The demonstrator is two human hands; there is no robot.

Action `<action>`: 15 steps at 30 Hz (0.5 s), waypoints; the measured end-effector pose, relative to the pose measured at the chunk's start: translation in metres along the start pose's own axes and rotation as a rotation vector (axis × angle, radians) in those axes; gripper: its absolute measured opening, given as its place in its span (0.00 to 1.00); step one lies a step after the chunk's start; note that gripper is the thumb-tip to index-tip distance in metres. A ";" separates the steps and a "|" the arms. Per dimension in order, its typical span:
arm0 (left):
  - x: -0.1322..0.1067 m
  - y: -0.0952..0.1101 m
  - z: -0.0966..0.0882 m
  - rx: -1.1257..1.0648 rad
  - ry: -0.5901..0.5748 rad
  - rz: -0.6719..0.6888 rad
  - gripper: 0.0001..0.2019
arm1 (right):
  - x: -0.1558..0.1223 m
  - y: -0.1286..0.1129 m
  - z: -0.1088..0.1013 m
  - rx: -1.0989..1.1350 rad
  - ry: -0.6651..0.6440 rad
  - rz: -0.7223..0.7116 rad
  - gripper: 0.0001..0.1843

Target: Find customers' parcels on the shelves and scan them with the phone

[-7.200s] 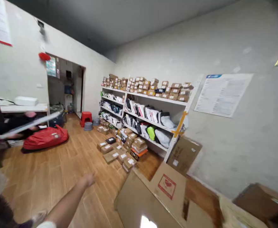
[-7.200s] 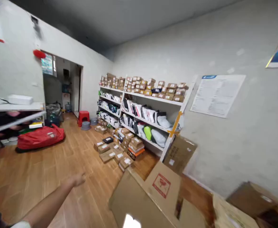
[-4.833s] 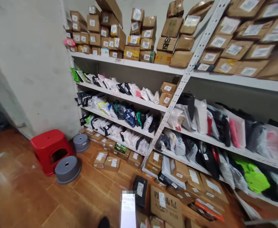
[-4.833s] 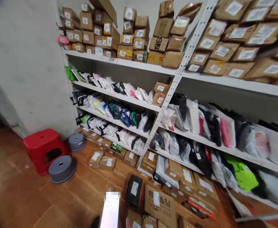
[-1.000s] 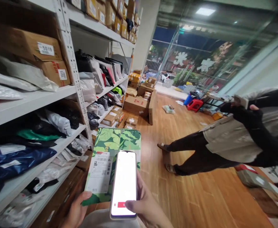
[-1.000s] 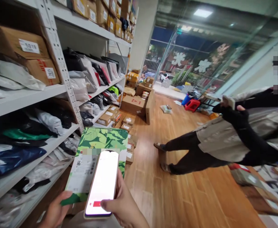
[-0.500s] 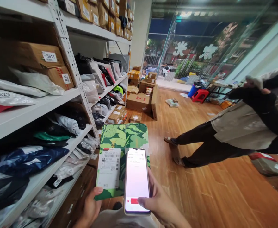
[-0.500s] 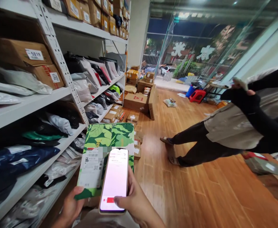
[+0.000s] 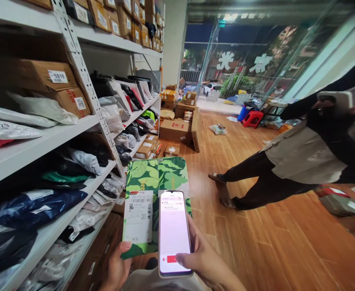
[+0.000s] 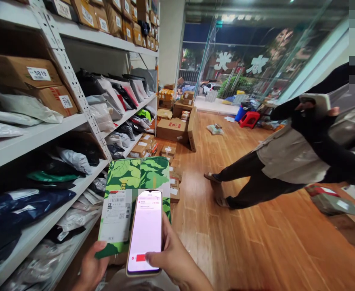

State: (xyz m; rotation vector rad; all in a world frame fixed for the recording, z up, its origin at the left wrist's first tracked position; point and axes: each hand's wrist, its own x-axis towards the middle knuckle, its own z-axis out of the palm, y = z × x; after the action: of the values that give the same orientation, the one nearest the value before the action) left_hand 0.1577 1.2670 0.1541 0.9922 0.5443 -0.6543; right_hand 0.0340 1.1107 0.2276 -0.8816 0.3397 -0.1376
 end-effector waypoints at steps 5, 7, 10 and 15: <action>-0.001 -0.001 0.000 0.004 0.008 -0.002 0.09 | -0.001 0.002 -0.002 -0.018 -0.021 0.004 0.52; -0.001 -0.001 -0.001 0.004 0.006 -0.004 0.09 | -0.001 0.001 -0.002 -0.028 -0.026 0.000 0.50; -0.001 0.000 -0.001 0.013 0.009 -0.003 0.09 | -0.001 -0.002 0.000 -0.031 -0.045 0.008 0.47; -0.001 0.001 0.001 0.016 -0.004 -0.001 0.09 | 0.000 -0.006 0.005 -0.024 -0.059 0.005 0.49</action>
State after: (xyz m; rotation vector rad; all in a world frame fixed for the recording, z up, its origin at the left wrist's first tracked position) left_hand 0.1578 1.2665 0.1563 1.0058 0.5366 -0.6620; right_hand 0.0353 1.1106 0.2354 -0.9069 0.2888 -0.1031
